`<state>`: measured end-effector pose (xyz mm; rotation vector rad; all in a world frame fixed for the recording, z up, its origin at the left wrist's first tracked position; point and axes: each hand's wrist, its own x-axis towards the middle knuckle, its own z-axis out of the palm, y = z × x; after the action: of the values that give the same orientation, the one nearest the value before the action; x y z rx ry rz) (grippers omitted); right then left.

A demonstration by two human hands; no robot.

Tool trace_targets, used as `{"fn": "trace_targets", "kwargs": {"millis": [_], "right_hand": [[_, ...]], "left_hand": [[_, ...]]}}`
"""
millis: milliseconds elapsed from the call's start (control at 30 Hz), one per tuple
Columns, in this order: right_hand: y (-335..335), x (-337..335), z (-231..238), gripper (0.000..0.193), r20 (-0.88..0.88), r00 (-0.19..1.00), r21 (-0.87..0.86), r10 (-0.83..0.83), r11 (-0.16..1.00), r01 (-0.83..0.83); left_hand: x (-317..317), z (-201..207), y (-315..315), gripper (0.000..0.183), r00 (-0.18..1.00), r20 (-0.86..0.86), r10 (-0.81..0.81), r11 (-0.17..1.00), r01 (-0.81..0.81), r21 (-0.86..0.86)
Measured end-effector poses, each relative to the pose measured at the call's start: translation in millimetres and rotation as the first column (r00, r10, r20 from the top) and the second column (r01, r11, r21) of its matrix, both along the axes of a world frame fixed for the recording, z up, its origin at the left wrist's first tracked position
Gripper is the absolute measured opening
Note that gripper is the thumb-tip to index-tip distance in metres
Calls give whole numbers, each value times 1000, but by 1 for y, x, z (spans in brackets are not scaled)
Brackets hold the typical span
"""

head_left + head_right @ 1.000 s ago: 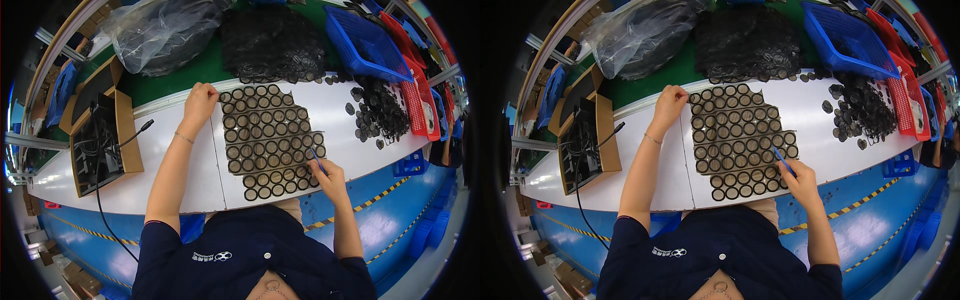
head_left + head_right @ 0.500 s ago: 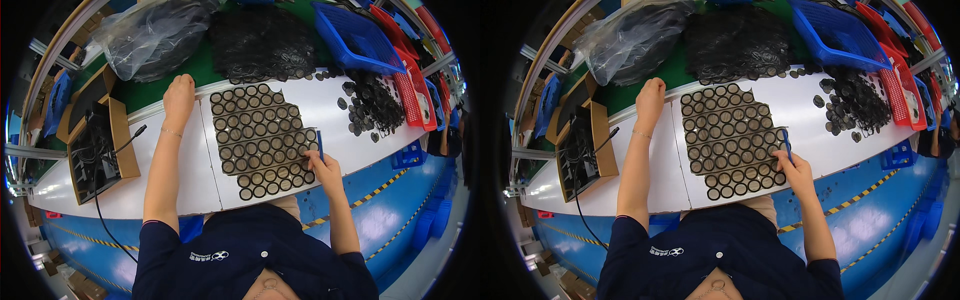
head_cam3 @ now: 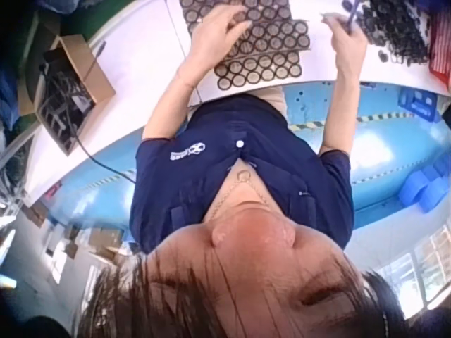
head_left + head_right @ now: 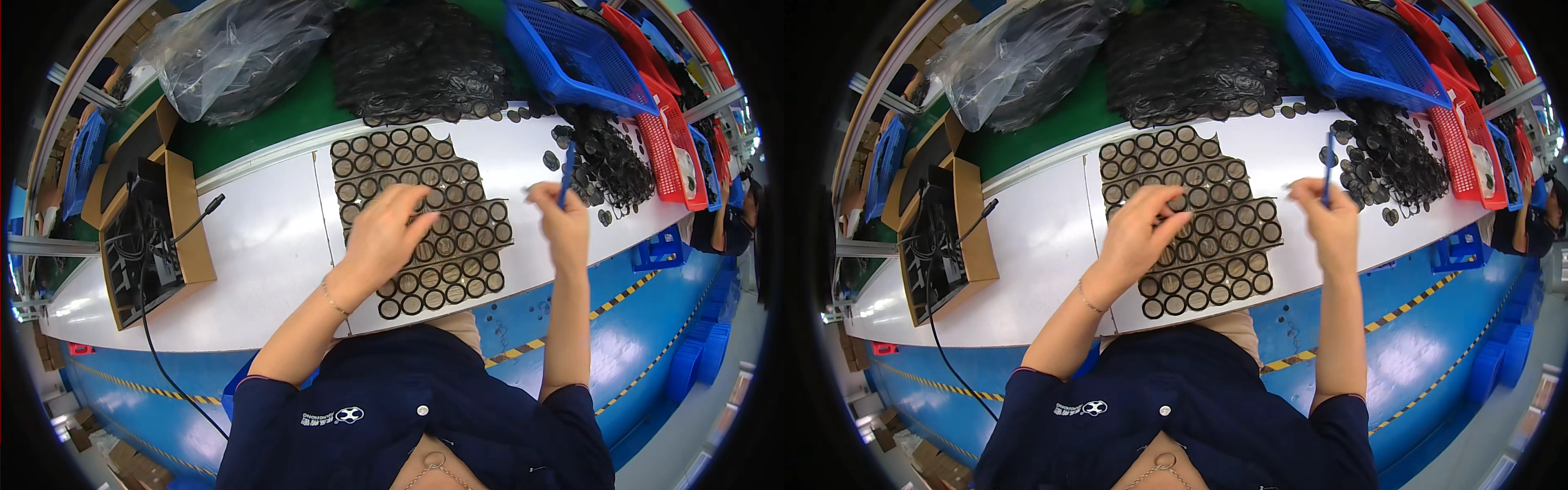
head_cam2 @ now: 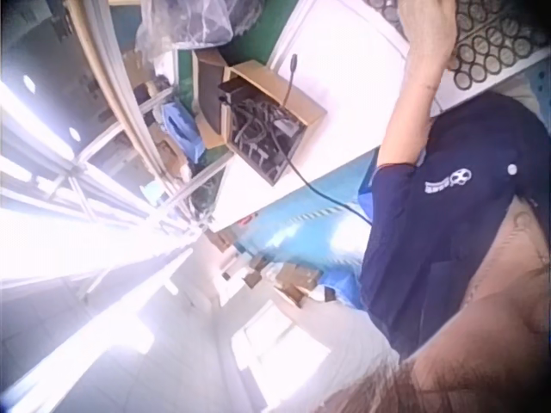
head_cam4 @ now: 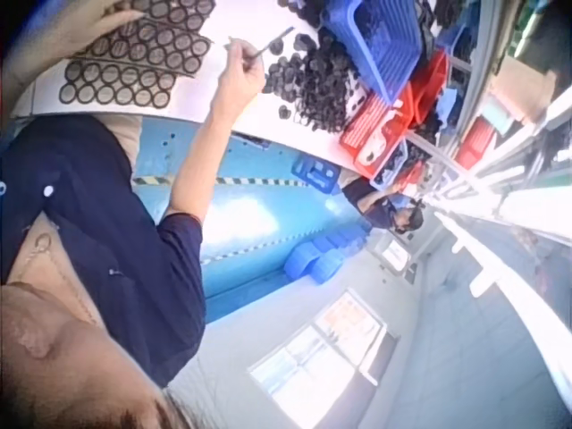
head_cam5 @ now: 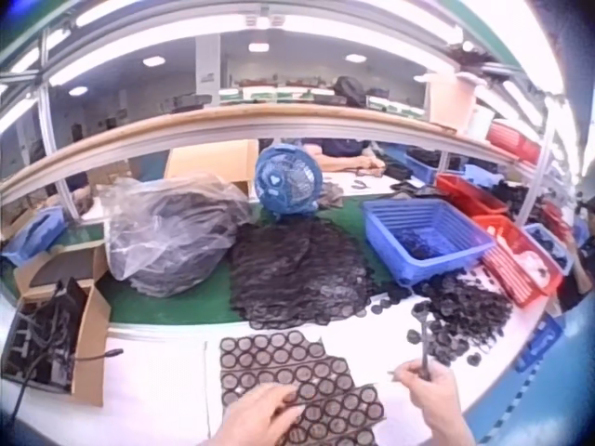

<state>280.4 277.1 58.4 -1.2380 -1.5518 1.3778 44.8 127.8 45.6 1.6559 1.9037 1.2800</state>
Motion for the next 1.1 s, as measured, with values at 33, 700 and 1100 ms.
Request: {"fn": "trace_targets", "kwargs": {"millis": [33,700,1100], "right_hand": [[28,17,-3,14,175,966,336,-190,934,123],[163,136,-61,31,509,823,231,-251,961,150],[180,138,-39,19,-10,963,-507,-271,831,229]], "left_hand": [[-13,-3,-12,21,945,-308,111,992,-87,93],[-18,-24,-81,13,891,-277,360,846,-437,-305],[-68,-42,-8,41,713,-700,34,971,-189,-145]]}}
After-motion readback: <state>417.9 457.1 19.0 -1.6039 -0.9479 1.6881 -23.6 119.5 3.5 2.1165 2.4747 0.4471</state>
